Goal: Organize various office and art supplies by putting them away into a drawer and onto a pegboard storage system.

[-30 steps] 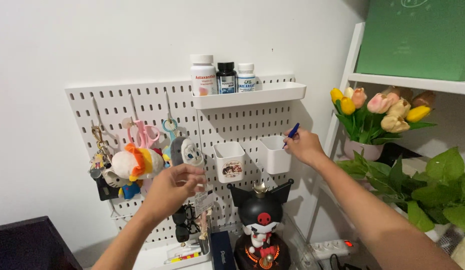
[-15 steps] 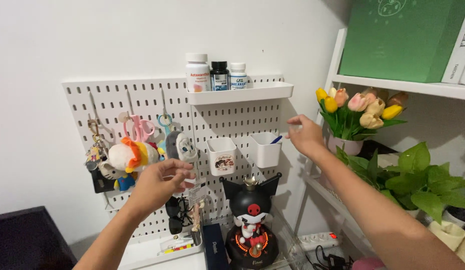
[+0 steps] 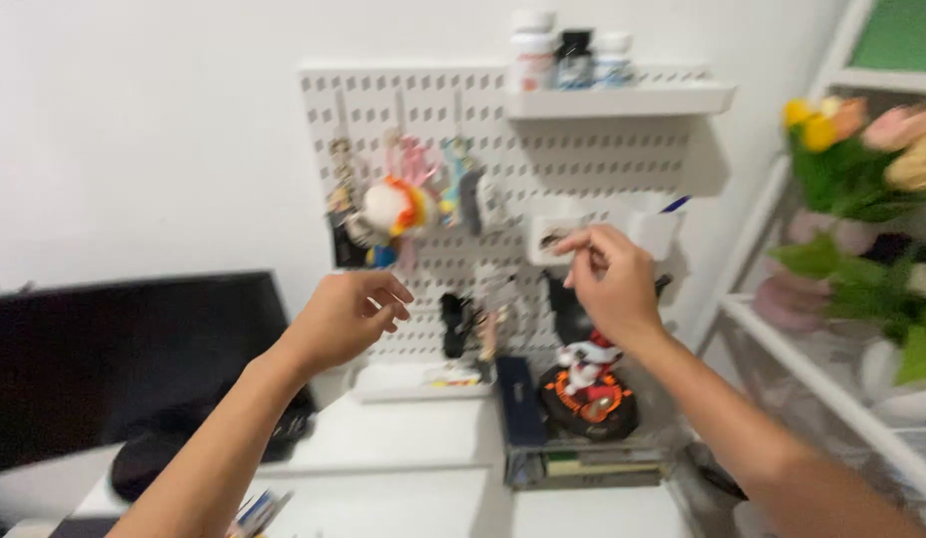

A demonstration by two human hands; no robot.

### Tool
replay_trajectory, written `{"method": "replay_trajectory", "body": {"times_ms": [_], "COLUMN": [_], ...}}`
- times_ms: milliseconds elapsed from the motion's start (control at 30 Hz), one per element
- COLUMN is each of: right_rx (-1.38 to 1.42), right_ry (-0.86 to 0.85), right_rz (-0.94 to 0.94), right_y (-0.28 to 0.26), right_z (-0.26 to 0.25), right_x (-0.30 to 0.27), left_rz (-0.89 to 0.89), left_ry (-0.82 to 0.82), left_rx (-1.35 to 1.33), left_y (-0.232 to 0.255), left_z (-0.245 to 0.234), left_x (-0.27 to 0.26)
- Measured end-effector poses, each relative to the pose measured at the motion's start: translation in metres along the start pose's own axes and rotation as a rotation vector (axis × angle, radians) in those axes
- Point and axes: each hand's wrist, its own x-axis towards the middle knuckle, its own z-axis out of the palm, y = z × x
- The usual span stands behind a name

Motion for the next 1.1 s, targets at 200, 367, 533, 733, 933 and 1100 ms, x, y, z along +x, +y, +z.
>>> {"method": "replay_trajectory", "body": {"times_ms": [200, 367, 533, 733, 933, 1100], "right_rx": [-0.026, 0.187, 0.291, 0.306, 0.219, 0.182], "right_ry": [-0.179, -0.412, -0.598, -0.747, -0.835, -0.853], "right_rz": [-0.042, 0.241, 0.414, 0.574, 0.775, 0.841], "right_y": [0.002, -0.017, -0.019, -0.048, -0.068, -0.076], "right_z": [0.102, 0.187, 0.281, 0.366, 0.423, 0.461], "right_x": [-0.067, -0.129, -0.207, -0.283, -0.335, -0.364], "left_rz": [-0.122, -0.209, -0.404, -0.595, -0.541, -0.578], "left_ry": [0.024, 0.138, 0.235, 0.294, 0.329, 0.202], "left_rx": [0.165, 0.055, 0.023, 0.002, -0.026, -0.017], "left_y": [-0.069, -0.165, -0.225, -0.289, -0.384, -0.42], "left_z": [-0.023, -0.025, -0.019, -0.008, 0.022, 0.026], "left_x": [-0.09, -0.168, -0.244, -0.306, -0.345, -0.362]}}
